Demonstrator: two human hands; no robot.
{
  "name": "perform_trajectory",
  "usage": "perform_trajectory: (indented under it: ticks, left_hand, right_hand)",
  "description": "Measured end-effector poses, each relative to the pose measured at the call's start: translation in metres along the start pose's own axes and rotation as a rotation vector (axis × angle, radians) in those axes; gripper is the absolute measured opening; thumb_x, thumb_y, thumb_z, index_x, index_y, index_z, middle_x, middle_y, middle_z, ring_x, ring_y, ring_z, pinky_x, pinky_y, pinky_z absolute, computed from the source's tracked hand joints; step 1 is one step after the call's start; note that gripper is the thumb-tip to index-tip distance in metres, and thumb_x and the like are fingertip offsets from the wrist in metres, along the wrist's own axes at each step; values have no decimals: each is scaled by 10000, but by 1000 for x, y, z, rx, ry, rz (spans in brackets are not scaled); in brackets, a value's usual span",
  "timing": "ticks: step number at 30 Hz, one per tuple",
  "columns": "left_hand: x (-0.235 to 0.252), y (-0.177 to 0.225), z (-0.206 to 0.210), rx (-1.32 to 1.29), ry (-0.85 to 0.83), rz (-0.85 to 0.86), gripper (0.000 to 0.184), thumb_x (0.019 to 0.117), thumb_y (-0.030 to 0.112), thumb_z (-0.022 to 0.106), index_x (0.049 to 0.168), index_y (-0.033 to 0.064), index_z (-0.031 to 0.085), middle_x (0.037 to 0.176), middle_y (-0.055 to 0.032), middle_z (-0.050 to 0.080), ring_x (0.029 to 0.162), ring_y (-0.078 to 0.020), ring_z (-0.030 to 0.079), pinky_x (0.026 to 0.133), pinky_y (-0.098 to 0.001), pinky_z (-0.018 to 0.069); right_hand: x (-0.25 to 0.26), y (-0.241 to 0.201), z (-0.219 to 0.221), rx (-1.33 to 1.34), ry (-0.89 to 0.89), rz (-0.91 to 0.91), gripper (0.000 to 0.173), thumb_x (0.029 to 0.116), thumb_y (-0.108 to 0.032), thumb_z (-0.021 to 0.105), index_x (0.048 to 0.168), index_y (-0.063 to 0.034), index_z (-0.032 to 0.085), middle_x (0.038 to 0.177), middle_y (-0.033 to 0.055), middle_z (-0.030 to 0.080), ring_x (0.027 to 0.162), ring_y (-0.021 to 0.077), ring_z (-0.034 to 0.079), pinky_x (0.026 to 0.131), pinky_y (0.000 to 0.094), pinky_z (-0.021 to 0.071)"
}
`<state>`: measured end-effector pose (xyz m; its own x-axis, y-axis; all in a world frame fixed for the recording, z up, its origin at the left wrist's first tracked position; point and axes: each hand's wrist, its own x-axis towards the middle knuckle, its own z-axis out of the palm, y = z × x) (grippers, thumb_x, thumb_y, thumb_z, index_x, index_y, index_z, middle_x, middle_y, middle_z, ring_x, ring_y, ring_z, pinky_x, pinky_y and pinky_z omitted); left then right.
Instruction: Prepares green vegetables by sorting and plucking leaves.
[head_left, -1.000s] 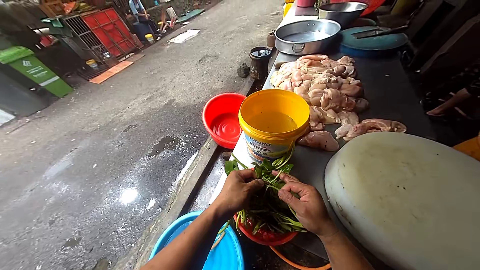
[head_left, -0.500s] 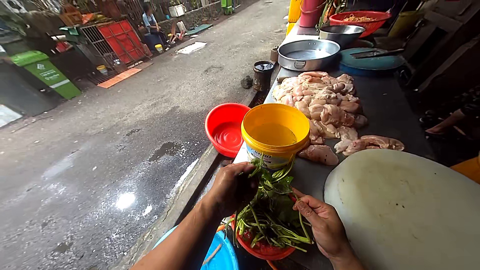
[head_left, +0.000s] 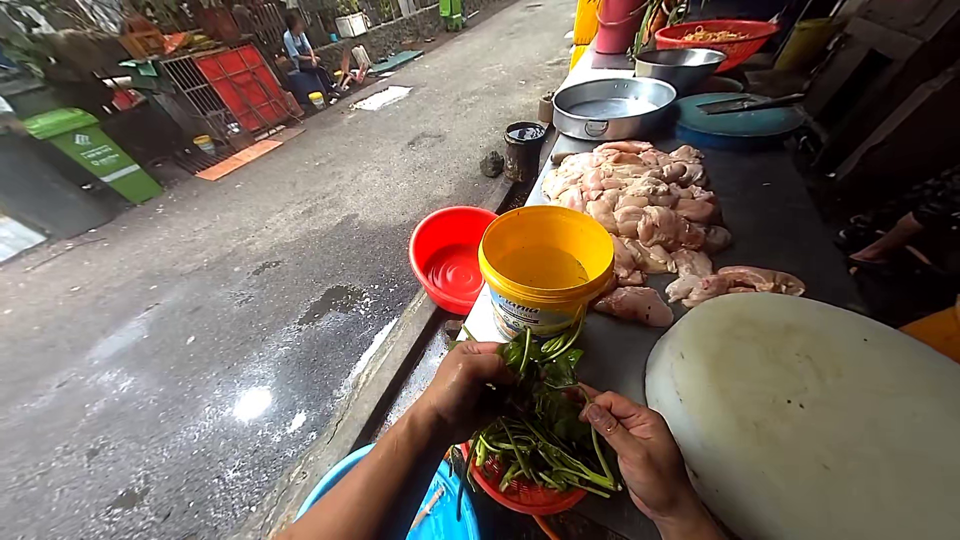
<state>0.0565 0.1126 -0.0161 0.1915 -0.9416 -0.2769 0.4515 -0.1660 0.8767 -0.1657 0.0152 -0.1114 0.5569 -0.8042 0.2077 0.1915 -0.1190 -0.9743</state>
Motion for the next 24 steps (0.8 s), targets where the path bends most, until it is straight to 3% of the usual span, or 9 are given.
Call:
perform_trajectory:
  ticks: [2, 4, 7, 11, 14, 16, 18, 20, 24]
  left_hand:
    - [1, -4, 0, 10, 73, 71, 155, 773, 13, 566, 859, -5, 695, 893, -164, 740, 669, -161, 675, 593, -292, 556]
    - [3, -5, 1, 41, 126, 155, 76, 760, -36, 592, 788, 5, 649, 731, -134, 679, 557, -138, 603, 511, -270, 502]
    - [3, -1, 6, 235, 82, 232, 170, 762, -34, 583, 899, 66, 580, 688, -76, 588, 528, -112, 511, 472, -248, 396]
    - [2, 8, 24, 964, 42, 358, 207, 836, 78, 636, 981, 148, 766, 680, 18, 623, 555, -99, 553, 506, -319, 474]
    - [3, 9, 42, 1666, -128, 334, 125, 929, 306, 644, 945, 207, 719, 822, 28, 672, 753, -157, 662, 636, -447, 536]
    - [3, 4, 47, 1866, -218, 388, 201, 977, 308, 586, 888, 171, 704, 818, -15, 658, 750, -206, 669, 595, -455, 520]
    - [5, -3, 46, 1921, -174, 518, 225, 955, 288, 587, 797, 150, 668, 738, -20, 624, 672, -203, 648, 525, -414, 486]
    - [11, -9, 40, 1924, 13, 649, 213, 900, 278, 625, 742, 137, 648, 670, -24, 602, 602, -207, 641, 467, -402, 480]
    - [18, 19, 26, 1600, 292, 307, 238, 937, 288, 605, 764, 127, 632, 670, -55, 617, 668, -263, 654, 570, -513, 501]
  right_hand:
    - [-2, 0, 0, 2, -4, -6, 251, 988, -184, 595, 827, -38, 721, 1103, 167, 762, 1101, 263, 717, 983, 381, 579]
    - [-3, 0, 0, -2, -13, -9, 252, 989, -189, 598, 825, -44, 721, 1103, 164, 762, 1106, 260, 716, 984, 380, 578]
    - [-3, -1, 2, -26, -43, -17, 247, 990, -191, 598, 833, -50, 726, 1088, 144, 765, 1081, 235, 719, 953, 364, 585]
    - [-2, -5, 7, -63, -114, -15, 233, 1010, -209, 610, 924, -43, 749, 1144, 122, 763, 1120, 210, 714, 973, 344, 584]
    - [-1, -8, 12, -91, -115, -25, 193, 1001, -201, 646, 1032, -57, 769, 988, 38, 768, 908, 103, 718, 840, 260, 601]
    - [-1, -10, 12, -112, -113, -23, 163, 988, -175, 641, 1003, -64, 759, 917, 22, 762, 859, 86, 720, 819, 248, 607]
    - [-1, -12, 12, -155, -132, -24, 151, 990, -173, 631, 958, -84, 749, 873, 2, 748, 823, 76, 706, 784, 234, 594]
    - [-2, -10, 10, -206, -184, -63, 180, 990, -170, 596, 897, -97, 732, 854, 12, 712, 815, 111, 678, 755, 273, 580]
    - [-6, -1, 5, -342, -111, -140, 253, 1003, -258, 598, 808, -142, 711, 840, -17, 701, 843, 117, 666, 765, 297, 565]
